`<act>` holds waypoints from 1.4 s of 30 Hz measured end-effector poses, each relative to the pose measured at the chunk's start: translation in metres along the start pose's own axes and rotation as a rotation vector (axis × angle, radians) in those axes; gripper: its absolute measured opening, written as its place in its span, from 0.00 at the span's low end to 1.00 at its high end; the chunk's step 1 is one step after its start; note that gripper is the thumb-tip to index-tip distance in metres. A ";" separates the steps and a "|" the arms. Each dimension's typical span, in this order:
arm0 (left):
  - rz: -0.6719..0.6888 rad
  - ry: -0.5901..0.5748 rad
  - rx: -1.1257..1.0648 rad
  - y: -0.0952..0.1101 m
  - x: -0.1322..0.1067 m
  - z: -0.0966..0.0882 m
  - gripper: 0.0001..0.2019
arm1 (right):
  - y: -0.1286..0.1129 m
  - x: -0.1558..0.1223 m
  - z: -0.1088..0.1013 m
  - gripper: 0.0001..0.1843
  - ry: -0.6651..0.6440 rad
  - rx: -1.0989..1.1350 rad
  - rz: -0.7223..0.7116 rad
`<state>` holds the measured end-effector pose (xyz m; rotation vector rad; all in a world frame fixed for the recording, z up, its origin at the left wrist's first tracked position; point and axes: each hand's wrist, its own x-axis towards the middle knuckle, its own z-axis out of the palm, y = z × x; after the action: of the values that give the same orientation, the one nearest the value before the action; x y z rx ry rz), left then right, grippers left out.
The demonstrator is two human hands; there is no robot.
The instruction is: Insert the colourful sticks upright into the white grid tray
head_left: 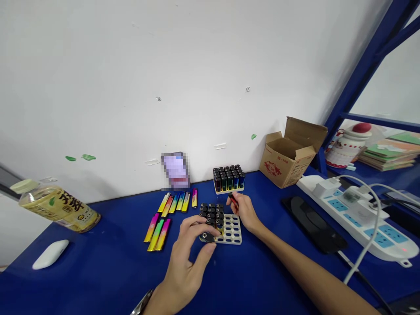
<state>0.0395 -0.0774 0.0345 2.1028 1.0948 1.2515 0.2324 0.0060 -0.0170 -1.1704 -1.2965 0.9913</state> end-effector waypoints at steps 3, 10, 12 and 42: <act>0.056 0.004 0.125 -0.002 0.000 0.010 0.07 | 0.001 0.000 0.000 0.28 0.001 -0.035 -0.004; 0.110 0.135 0.421 -0.028 0.000 0.033 0.08 | 0.002 0.000 0.000 0.29 0.001 -0.040 -0.021; 0.151 0.157 0.466 -0.033 -0.001 0.036 0.08 | 0.001 -0.001 0.000 0.29 -0.011 -0.033 -0.030; 0.317 0.163 0.524 -0.028 0.002 0.033 0.12 | -0.001 0.000 -0.002 0.18 -0.140 0.122 -0.206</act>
<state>0.0578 -0.0591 0.0001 2.6876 1.3081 1.4147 0.2339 0.0055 -0.0163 -0.8687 -1.4153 0.9979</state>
